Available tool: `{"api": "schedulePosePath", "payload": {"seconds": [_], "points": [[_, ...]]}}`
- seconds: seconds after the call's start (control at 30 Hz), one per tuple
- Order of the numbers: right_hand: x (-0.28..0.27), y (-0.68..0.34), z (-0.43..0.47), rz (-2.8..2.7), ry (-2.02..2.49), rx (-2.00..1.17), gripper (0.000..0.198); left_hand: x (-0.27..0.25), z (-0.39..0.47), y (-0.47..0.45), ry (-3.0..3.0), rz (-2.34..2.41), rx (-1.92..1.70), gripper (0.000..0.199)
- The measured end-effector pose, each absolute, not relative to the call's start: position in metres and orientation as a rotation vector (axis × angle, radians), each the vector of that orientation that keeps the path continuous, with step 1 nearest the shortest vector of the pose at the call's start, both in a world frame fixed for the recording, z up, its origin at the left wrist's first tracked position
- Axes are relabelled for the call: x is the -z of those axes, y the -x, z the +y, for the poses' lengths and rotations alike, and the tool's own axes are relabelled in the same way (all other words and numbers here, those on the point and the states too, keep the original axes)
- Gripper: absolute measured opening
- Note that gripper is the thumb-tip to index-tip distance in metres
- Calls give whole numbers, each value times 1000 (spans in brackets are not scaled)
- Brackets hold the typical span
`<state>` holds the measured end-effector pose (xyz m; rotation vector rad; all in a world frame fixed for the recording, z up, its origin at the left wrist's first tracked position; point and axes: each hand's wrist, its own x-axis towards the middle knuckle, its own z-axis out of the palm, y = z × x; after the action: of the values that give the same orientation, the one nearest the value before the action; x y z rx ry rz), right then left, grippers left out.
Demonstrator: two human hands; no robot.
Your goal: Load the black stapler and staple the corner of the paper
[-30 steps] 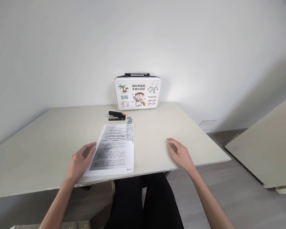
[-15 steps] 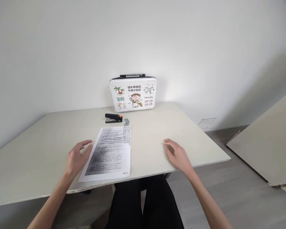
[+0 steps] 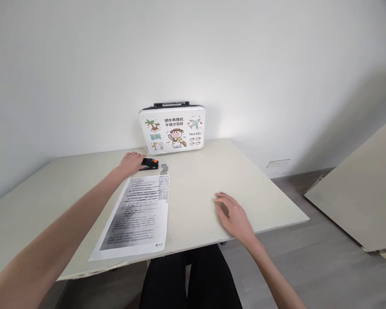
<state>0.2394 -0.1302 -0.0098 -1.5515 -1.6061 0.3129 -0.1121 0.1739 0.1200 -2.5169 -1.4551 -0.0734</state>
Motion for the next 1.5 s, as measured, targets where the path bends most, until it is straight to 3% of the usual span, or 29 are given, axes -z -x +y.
{"api": "schedulePosePath", "payload": {"seconds": [0.27, 0.47, 0.67, 0.93, 1.23, 1.37, 1.5], "points": [[10, -238, -128, -1597, 1549, -305, 23, -130, 178, 125, 2446, -1451, -77, 28], [9, -239, -129, -1617, 1546, -305, 24, -149, 140, 125, 2430, -1346, 81, 41], [10, -239, -128, -1612, 1540, -295, 24, -159, 65, 80, 2655, -1115, 404, 36], [-2, -243, -129, -1413, 1525, -463, 40, -123, -32, 11, 2985, -831, 464, 23], [-6, -244, -129, -1257, 1477, -622, 49, -76, -61, -31, 3103, -830, 512, 18], [-8, -243, -130, -1286, 1495, -641, 47, -70, -59, -28, 3171, -906, 628, 21], [-11, -242, -131, -1295, 1491, -650, 47, -69, -53, -9, 3225, -1119, 693, 39]]}}
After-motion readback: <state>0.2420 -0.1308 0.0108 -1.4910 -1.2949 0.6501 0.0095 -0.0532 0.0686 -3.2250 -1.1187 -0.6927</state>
